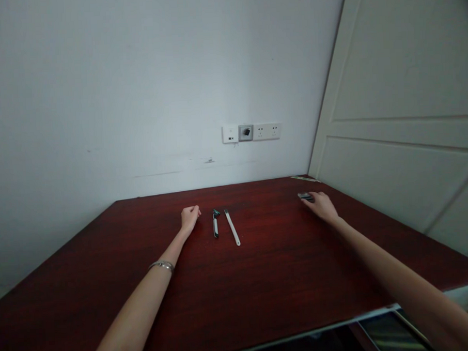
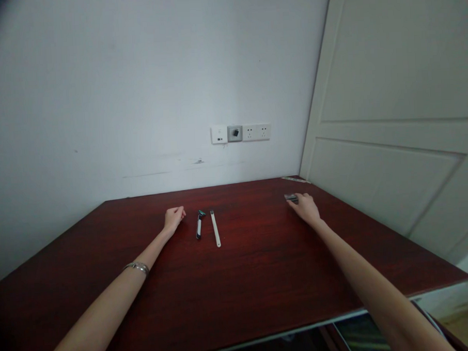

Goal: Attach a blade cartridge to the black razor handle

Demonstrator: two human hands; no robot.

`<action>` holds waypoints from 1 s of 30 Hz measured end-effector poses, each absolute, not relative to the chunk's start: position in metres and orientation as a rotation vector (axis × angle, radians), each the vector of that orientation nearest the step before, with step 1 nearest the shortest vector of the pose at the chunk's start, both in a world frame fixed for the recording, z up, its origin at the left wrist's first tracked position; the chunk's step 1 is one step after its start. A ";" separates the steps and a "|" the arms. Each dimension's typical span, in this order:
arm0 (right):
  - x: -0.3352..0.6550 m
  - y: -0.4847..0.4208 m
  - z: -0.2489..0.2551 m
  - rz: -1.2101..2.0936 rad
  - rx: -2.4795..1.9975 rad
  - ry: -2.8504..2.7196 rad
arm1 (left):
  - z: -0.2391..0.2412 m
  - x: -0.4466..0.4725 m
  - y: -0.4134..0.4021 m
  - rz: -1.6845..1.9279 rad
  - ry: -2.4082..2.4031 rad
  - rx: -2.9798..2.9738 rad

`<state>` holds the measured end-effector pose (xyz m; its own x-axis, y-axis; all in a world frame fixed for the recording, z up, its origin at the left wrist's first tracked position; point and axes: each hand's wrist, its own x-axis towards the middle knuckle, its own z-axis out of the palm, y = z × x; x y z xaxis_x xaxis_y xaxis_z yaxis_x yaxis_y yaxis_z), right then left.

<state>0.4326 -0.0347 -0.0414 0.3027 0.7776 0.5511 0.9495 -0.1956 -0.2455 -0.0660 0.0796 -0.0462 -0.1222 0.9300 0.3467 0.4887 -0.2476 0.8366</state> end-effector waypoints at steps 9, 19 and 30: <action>0.272 -0.025 -0.024 -0.322 -1.719 -1.883 | -0.048 -0.067 0.078 1.363 1.553 1.714; 0.188 -0.029 -0.034 -0.350 -1.776 -2.087 | -0.049 -0.066 0.076 1.361 1.545 1.732; 0.182 -0.025 -0.036 -0.276 -1.870 -2.117 | -0.045 -0.065 0.074 1.345 1.552 1.735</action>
